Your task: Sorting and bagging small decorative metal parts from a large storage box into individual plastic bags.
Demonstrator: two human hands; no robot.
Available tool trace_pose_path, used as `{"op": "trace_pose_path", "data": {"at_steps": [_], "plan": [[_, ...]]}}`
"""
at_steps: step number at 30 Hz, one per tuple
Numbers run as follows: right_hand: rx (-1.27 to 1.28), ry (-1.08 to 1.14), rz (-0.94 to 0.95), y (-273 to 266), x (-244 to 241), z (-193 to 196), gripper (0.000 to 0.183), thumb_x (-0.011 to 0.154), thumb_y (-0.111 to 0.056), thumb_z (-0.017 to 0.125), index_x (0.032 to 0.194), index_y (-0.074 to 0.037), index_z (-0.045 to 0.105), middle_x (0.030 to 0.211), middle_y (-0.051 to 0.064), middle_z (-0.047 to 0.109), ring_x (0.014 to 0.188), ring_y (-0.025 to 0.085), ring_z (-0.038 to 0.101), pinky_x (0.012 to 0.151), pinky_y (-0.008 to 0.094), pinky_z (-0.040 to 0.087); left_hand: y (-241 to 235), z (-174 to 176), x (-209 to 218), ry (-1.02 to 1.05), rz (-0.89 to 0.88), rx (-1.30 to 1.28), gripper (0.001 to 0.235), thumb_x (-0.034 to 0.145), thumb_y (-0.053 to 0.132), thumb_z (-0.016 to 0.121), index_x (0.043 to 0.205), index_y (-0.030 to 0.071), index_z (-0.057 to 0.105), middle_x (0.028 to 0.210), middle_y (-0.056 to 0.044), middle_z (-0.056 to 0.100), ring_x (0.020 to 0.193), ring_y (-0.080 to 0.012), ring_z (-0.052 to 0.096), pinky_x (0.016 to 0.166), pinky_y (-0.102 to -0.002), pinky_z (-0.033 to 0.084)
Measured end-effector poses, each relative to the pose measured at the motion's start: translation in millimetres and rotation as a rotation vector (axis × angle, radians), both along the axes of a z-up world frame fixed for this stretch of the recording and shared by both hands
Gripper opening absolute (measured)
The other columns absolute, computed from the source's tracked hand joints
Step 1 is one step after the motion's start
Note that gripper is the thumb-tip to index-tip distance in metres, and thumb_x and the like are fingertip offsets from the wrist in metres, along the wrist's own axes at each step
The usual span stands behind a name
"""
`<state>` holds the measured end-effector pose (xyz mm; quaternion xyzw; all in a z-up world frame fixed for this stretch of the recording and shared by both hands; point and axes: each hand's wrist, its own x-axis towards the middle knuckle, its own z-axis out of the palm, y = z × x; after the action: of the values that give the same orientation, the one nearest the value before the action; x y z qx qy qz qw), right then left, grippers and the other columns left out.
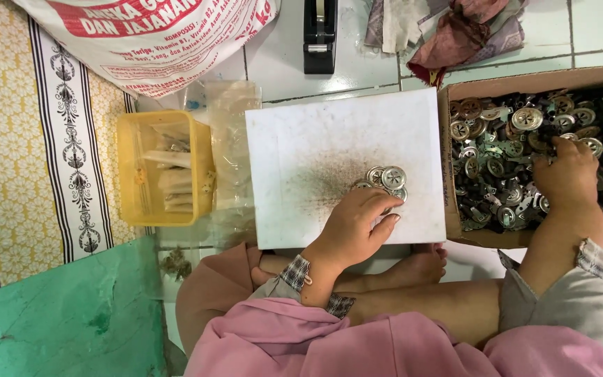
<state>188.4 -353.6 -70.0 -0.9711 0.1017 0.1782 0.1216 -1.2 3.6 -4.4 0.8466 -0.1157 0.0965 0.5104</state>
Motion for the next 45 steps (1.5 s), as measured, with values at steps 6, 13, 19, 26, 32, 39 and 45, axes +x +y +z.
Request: {"op": "trace_pose_path", "data": {"at_steps": [6, 13, 19, 26, 32, 39, 45], "plan": [[-0.116, -0.09, 0.089, -16.5, 1.4, -23.1, 0.052, 0.102, -0.028, 0.063, 0.144, 0.003, 0.061, 0.139, 0.033, 0.051, 0.124, 0.049, 0.042, 0.091, 0.068, 0.045, -2.5, 2.4, -0.4, 0.013, -0.024, -0.004, 0.021, 0.097, 0.01, 0.068, 0.118, 0.004, 0.067, 0.11, -0.012, 0.07, 0.102, -0.031, 0.065, 0.093, -0.042, 0.053], [0.071, 0.064, 0.041, 58.5, -0.4, 50.9, 0.066, 0.101, -0.01, 0.062, 0.162, -0.007, 0.037, 0.167, 0.021, 0.02, 0.148, 0.048, 0.012, 0.117, 0.073, 0.021, -5.7, -2.2, 0.5, 0.035, -0.071, 0.007, 0.023, 0.098, 0.01, 0.068, 0.12, 0.004, 0.065, 0.111, -0.012, 0.07, 0.103, -0.0312, 0.066, 0.091, -0.043, 0.055], [0.03, -0.109, 0.207, 0.5, 10.1, -28.6, 0.053, 0.096, -0.016, 0.061, 0.147, -0.001, 0.062, 0.152, 0.029, 0.037, 0.129, 0.054, 0.036, 0.107, 0.067, 0.034, -7.5, -3.7, 1.5, 0.044, -0.088, 0.014, 0.023, 0.098, 0.01, 0.068, 0.119, 0.003, 0.065, 0.108, -0.012, 0.069, 0.1, -0.0314, 0.066, 0.089, -0.043, 0.056], [-0.036, -0.119, 0.192, -18.4, 16.5, -58.1, 0.052, 0.096, -0.019, 0.062, 0.145, -0.003, 0.064, 0.141, 0.03, 0.042, 0.123, 0.055, 0.042, 0.105, 0.064, 0.035, -6.5, -0.3, 1.7, 0.064, -0.103, 0.029, 0.023, 0.098, 0.011, 0.067, 0.119, 0.003, 0.066, 0.107, -0.012, 0.07, 0.1, -0.0312, 0.066, 0.089, -0.043, 0.055], [-0.061, -0.128, 0.181, -24.3, 16.2, -66.6, 0.051, 0.095, -0.022, 0.066, 0.143, -0.005, 0.066, 0.138, 0.031, 0.044, 0.121, 0.056, 0.045, 0.103, 0.064, 0.037, -6.3, -1.2, 0.8, 0.063, -0.106, 0.033, 0.023, 0.099, 0.012, 0.067, 0.12, 0.004, 0.066, 0.108, -0.011, 0.069, 0.101, -0.0306, 0.067, 0.09, -0.044, 0.056], [-0.095, -0.163, 0.206, -28.6, 17.6, -73.7, 0.053, 0.092, -0.027, 0.067, 0.139, -0.004, 0.069, 0.137, 0.033, 0.049, 0.119, 0.056, 0.046, 0.098, 0.066, 0.039, -7.0, -0.1, 2.3, 0.073, -0.119, 0.039, 0.024, 0.099, 0.013, 0.067, 0.12, 0.004, 0.065, 0.108, -0.012, 0.069, 0.102, -0.0314, 0.066, 0.092, -0.044, 0.055], [-0.128, -0.249, 0.255, -37.3, 17.4, -89.1, 0.049, 0.091, -0.03, 0.073, 0.133, -0.003, 0.073, 0.132, 0.031, 0.055, 0.117, 0.054, 0.051, 0.094, 0.065, 0.042, -7.4, -0.9, 2.0, 0.106, -0.124, 0.052, 0.024, 0.1, 0.015, 0.066, 0.121, 0.004, 0.066, 0.11, -0.012, 0.069, 0.104, -0.0312, 0.066, 0.092, -0.044, 0.055]]}}
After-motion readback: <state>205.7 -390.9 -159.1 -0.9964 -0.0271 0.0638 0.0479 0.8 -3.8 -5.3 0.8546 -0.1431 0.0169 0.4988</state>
